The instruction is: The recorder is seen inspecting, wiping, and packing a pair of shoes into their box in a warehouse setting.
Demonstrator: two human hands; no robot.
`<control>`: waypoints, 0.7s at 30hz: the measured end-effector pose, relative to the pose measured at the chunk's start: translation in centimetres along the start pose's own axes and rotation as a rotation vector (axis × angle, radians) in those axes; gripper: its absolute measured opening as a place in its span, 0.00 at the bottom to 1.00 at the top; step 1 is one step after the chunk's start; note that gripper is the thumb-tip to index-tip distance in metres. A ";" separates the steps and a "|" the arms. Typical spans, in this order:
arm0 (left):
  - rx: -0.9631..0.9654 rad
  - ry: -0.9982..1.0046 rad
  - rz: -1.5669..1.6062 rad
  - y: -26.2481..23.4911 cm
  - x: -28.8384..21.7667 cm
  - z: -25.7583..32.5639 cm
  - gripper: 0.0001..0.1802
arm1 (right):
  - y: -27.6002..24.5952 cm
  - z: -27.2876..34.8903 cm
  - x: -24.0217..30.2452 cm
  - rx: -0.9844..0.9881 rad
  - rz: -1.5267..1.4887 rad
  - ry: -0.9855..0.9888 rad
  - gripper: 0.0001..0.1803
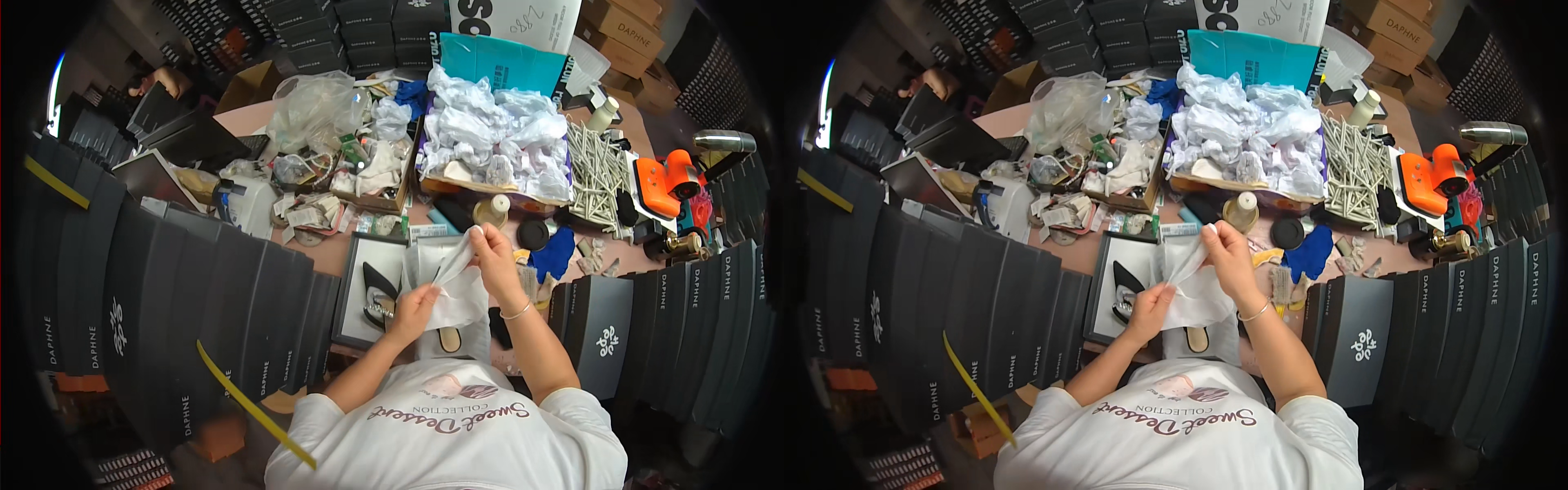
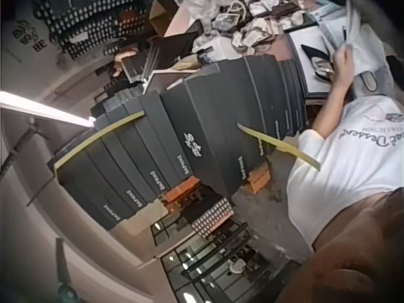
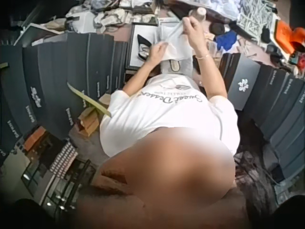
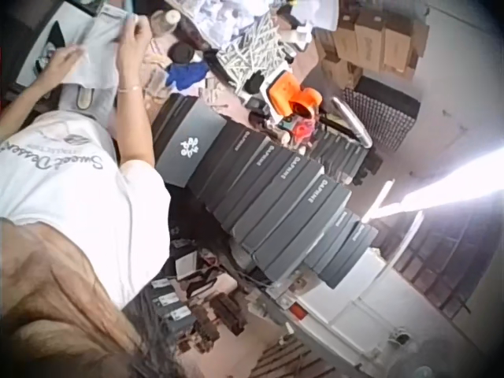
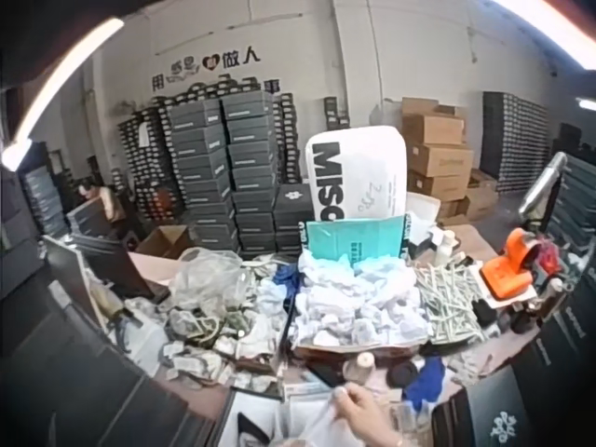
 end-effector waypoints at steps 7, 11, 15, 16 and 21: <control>0.012 0.106 -0.247 -0.9 -3.1 4.9 0.49 | 5.2 6.0 -5.5 0.403 0.291 0.177 0.16; 0.114 -0.136 0.261 -2.4 -0.4 4.7 0.32 | 6.8 7.3 -5.3 0.643 0.262 0.435 0.19; -0.257 0.040 -0.354 -9.9 -0.9 6.7 0.12 | 3.9 5.5 -5.1 0.536 0.621 0.223 0.18; -0.414 0.079 -0.379 -12.5 -1.6 7.6 0.12 | 2.9 4.9 -4.1 0.396 0.701 0.215 0.18; -0.677 0.234 -0.439 -16.3 -4.1 10.9 0.11 | 0.8 8.9 -10.0 0.379 1.413 0.073 0.36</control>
Point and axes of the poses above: each hand's wrist, its own z-axis away from the middle knuckle, its own y-axis out of the palm, x = y × z, the point moved 8 cm from there along -z, towards the middle knuckle, and after that the axes turned 1 degree about y, right-handed, at the moved point
